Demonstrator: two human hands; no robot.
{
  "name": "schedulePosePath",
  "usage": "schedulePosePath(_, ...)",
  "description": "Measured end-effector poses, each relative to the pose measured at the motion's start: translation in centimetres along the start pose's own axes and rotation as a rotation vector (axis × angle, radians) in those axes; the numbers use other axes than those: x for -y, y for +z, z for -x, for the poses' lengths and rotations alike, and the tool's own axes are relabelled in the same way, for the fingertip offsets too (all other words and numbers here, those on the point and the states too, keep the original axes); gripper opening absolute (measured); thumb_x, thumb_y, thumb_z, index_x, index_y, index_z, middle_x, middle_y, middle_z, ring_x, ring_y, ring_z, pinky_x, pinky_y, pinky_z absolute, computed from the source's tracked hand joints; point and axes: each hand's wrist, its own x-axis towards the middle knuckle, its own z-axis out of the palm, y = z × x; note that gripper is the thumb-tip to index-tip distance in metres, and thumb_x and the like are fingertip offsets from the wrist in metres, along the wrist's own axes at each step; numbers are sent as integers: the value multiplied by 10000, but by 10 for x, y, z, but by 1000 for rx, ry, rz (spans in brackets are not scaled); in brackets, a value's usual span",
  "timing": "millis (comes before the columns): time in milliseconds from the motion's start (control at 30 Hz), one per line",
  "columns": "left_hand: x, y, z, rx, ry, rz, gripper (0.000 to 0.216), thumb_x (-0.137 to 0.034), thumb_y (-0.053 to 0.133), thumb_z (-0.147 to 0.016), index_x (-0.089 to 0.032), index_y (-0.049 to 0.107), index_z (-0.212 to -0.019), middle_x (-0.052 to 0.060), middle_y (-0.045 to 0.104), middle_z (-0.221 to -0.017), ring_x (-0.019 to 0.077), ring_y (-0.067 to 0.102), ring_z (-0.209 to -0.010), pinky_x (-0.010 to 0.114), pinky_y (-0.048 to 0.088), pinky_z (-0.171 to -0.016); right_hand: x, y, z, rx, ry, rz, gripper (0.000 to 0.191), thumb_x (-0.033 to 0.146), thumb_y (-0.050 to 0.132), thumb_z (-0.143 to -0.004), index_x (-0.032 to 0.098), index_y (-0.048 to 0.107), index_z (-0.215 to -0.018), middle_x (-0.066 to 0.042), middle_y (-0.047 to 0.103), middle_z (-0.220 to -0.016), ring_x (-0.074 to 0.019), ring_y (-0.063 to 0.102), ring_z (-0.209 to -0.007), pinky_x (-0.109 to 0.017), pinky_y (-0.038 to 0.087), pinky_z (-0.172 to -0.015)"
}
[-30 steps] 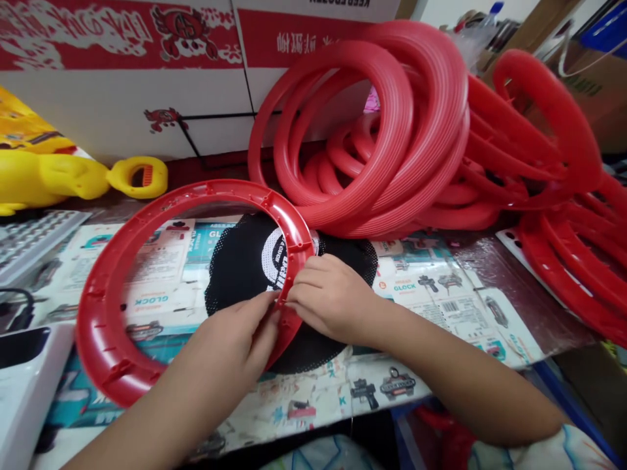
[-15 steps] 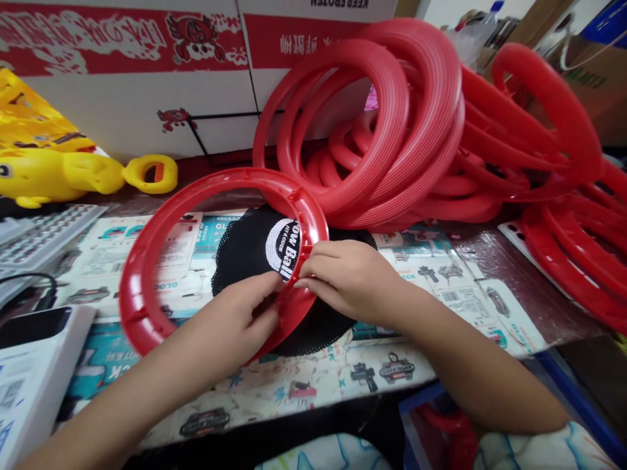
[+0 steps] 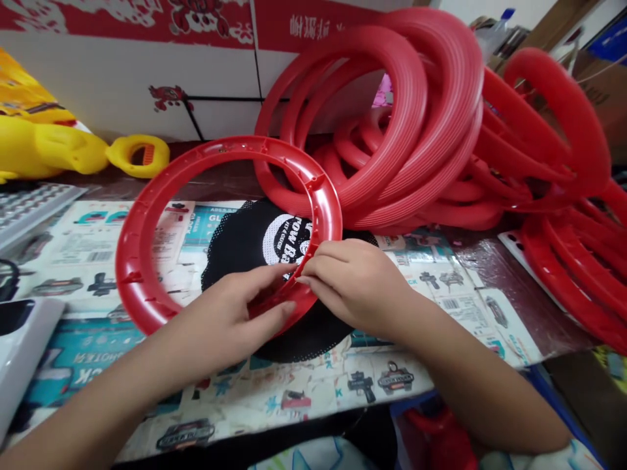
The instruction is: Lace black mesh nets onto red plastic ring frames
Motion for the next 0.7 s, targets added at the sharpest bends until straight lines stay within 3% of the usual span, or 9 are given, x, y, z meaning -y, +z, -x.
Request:
schedulePosePath(200, -5, 10, -2, -66, 22, -271, 359, -357, 312, -951, -181, 617, -882, 45, 675, -778, 191, 625, -686, 299, 430, -622, 1, 1, -2, -28, 12, -16, 265, 190, 438, -934, 111, 671, -835, -75, 653, -798, -170, 563, -741, -293, 398, -674)
schedulePosePath(433, -4, 11, 1, -57, -113, -269, 305, -360, 317, -919, -202, 546, -794, 23, 610, -697, 191, 565, -625, 300, 364, -583, 5, 4, -2, -66, -1, -15, 239, 183, 485, -903, 126, 661, -751, -66, 645, -745, -161, 531, -711, -300, 345, -646)
schedulePosePath(700, -1, 12, 0, -89, -37, -336, 269, -318, 334, -897, -208, 432, -671, -3, 534, -600, 151, 488, -538, 269, 299, -528, 2, 4, -4, 44, 39, 54, 207, 228, 561, -873, 153, 676, -719, -45, 656, -728, -173, 475, -709, -317, 290, -649)
